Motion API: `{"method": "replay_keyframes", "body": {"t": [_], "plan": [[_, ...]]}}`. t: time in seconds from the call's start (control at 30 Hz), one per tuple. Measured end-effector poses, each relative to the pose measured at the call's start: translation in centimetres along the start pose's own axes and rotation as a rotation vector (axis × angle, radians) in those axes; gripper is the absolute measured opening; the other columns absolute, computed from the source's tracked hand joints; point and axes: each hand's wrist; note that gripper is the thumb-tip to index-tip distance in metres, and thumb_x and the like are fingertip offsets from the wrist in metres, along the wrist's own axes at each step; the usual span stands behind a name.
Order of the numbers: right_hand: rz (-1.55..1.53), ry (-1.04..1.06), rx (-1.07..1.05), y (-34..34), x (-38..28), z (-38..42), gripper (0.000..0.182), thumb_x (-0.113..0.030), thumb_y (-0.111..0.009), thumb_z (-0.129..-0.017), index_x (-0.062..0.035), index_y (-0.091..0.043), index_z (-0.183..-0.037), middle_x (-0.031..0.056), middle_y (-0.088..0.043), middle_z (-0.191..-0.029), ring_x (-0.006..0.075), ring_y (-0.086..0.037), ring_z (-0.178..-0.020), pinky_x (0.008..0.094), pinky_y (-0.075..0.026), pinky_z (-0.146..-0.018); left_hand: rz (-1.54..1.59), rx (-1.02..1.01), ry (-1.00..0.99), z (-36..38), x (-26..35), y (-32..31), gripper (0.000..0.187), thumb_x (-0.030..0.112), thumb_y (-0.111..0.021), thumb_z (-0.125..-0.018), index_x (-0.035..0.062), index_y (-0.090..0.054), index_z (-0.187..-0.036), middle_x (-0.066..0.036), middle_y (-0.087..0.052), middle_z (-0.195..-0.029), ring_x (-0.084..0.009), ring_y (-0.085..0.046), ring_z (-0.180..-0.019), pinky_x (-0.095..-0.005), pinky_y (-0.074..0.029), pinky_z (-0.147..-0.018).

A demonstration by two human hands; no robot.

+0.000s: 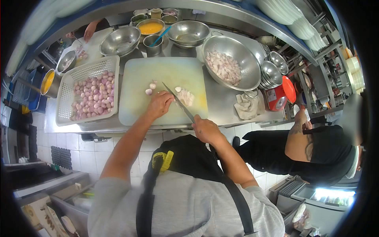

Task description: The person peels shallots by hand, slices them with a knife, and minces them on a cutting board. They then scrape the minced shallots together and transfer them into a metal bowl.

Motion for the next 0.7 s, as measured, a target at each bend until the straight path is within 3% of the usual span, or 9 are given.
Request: {"method": "replay_keyframes", "body": {"t": [0.23,0.37,0.53,0.7], "plan": [[0.035,-0.035,-0.059,2.8,-2.0,3.4,0.022,-0.019,-0.054,-0.102,0.002,-0.052,-0.108,0.0271,-0.072,-0.091,0.0461,-0.071,-0.093,0.0563,-0.053,-0.085,-0.048,0.042,-0.039,0.0,0.4,0.1,0.006,0.003,-0.07,-0.087,0.0054,-0.068,-0.092,-0.012,-0.069,-0.093,-0.0337,-0.067,-0.087,-0.0429,-0.053,-0.075],[0.032,0.003,-0.001,-0.3,0.0,1.4,0.021,-0.017,-0.053,-0.101,0.0024,-0.052,-0.108,0.0282,-0.072,-0.09,0.0466,-0.071,-0.093,0.0571,-0.053,-0.084,-0.05,0.027,-0.015,0.1,0.3,-0.2,0.006,0.002,-0.07,-0.085,0.0049,-0.068,-0.091,-0.012,-0.069,-0.092,-0.034,-0.067,-0.086,-0.0432,-0.053,-0.074],[0.022,-0.037,-0.052,2.0,-1.5,2.5,0.02,-0.016,-0.051,-0.101,0.0023,-0.052,-0.108,0.0283,-0.072,-0.09,0.0468,-0.071,-0.094,0.0571,-0.053,-0.085,-0.035,0.03,0.009,-0.1,0.5,0.1,0.008,0.003,-0.071,-0.084,0.0056,-0.067,-0.091,-0.012,-0.068,-0.09,-0.0339,-0.065,-0.085,-0.0431,-0.053,-0.074],[0.021,-0.009,-0.019,-0.3,-0.3,0.8,0.021,-0.019,-0.052,-0.102,0.0021,-0.052,-0.106,0.0281,-0.072,-0.089,0.0464,-0.071,-0.092,0.0565,-0.053,-0.084,-0.056,0.03,-0.015,0.1,0.2,-0.2,0.007,0.003,-0.071,-0.085,0.0054,-0.068,-0.091,-0.012,-0.068,-0.09,-0.0346,-0.065,-0.085,-0.0433,-0.052,-0.075]]}}
Point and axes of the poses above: each hand's wrist, its own z-axis away from the middle knuckle, its own y-axis out of the back of the hand, x = y × z
